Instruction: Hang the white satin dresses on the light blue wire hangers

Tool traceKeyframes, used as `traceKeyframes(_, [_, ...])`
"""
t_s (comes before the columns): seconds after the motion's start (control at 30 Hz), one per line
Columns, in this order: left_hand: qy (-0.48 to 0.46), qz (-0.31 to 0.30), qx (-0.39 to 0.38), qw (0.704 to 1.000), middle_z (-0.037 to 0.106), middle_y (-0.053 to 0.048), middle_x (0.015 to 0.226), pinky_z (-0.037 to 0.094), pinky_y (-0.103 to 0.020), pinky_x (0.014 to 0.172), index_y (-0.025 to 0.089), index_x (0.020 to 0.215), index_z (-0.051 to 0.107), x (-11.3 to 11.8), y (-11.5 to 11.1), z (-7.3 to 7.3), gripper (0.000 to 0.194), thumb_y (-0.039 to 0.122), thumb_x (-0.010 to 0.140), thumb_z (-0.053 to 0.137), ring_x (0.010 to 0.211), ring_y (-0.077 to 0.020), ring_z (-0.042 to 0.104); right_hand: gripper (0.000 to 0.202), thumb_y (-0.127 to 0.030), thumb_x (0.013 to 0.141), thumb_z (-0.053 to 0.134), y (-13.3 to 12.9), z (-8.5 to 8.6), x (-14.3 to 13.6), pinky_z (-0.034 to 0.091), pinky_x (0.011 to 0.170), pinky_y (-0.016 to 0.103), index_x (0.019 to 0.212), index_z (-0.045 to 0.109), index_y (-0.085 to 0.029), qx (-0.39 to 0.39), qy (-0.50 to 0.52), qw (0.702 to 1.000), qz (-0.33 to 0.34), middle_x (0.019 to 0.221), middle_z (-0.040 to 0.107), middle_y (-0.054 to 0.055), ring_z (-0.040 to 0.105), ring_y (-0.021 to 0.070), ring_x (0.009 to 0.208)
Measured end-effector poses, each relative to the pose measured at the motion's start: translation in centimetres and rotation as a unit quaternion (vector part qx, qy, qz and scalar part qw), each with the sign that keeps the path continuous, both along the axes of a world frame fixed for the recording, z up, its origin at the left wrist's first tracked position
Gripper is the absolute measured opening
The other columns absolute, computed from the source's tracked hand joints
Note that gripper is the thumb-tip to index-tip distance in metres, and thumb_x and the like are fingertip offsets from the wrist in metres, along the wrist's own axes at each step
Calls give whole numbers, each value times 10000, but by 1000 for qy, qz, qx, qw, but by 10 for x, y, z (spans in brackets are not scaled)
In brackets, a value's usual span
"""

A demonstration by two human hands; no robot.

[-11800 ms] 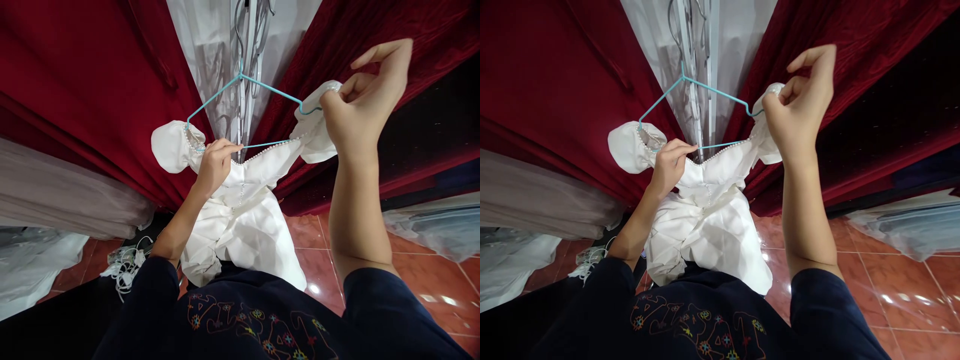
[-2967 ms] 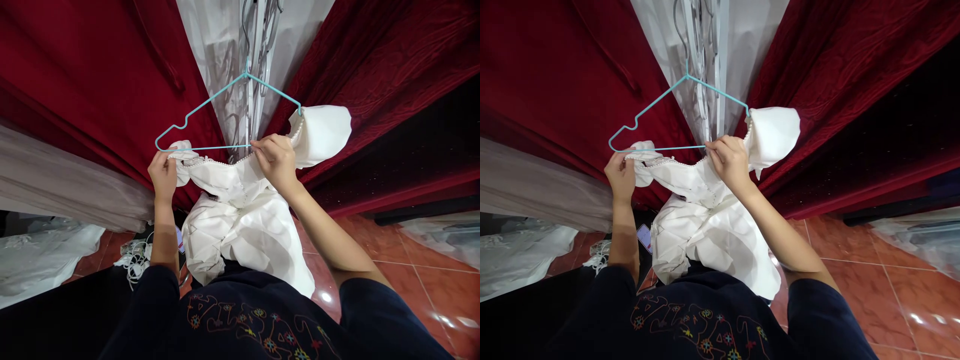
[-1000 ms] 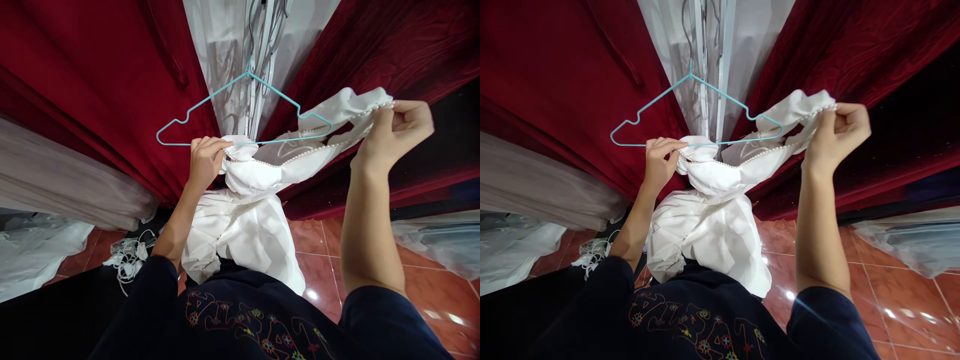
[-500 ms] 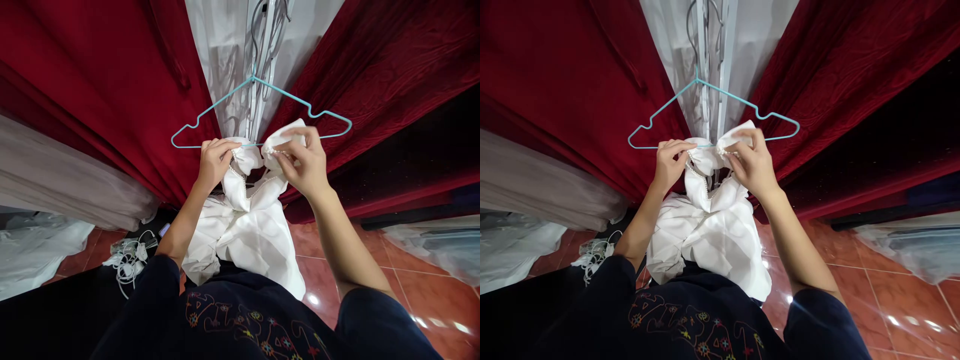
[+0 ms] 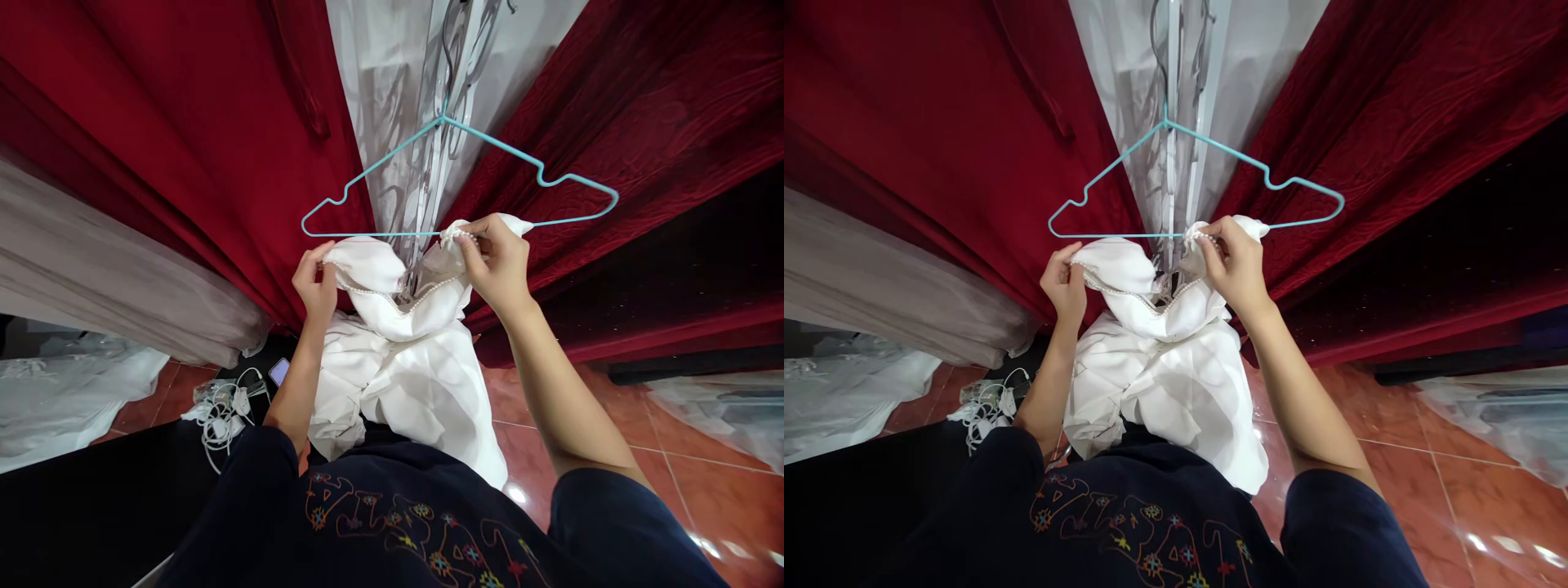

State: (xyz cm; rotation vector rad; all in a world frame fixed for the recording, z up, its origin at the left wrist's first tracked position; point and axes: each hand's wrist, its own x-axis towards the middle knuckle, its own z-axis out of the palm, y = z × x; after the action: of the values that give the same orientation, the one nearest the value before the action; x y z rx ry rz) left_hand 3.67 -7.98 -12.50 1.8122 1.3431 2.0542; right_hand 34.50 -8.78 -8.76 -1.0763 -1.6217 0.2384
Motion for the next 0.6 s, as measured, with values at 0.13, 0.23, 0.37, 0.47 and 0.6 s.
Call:
traceKeyframes(0.13, [-133, 66, -126, 981, 569, 40, 712, 438, -238, 595, 203, 1055, 682, -36, 27, 6, 190, 185, 883, 603, 605, -109, 531, 423, -638, 1038, 594, 2, -3, -3, 505, 694, 316, 945, 644, -228, -10, 7, 1000, -5, 859, 702, 26, 627, 160, 717])
traceKeyframes(0.23, [-166, 86, -105, 977, 655, -4, 861, 487, -246, 653, 202, 1040, 627, -55, 60, 32, 108, 211, 932, 629, 731, -124, 635, 415, -633, 1039, 596, -1, -2, -4, 498, 701, 316, 949, 651, -232, -10, 6, 1000, -4, 859, 702, 25, 630, 164, 727])
traceKeyframes(0.37, [-127, 15, -71, 989, 634, 18, 857, 502, -256, 660, 225, 1023, 620, -57, 102, 72, 241, 387, 992, 796, 762, -121, 645, 416, -635, 1034, 595, -7, 3, -4, 483, 699, 321, 934, 654, -236, -3, -1, 1000, -17, 834, 691, 25, 610, 167, 713])
traceKeyframes(0.47, [-66, -89, -85, 990, 581, 54, 778, 494, -243, 624, 242, 1068, 623, -41, 117, 90, 360, 461, 954, 885, 677, -87, 587, 407, -618, 1040, 580, -9, 6, -4, 468, 690, 323, 910, 635, -236, 0, -13, 1000, -20, 815, 675, 23, 588, 166, 699])
traceKeyframes(0.6, [52, -152, -114, 980, 667, 12, 875, 602, -316, 790, 272, 1235, 626, -13, 103, 97, 428, 556, 984, 826, 841, -158, 710, 379, -589, 1044, 579, -11, 6, -2, 471, 699, 320, 923, 628, -233, 2, -15, 1000, -14, 840, 684, 27, 583, 160, 704])
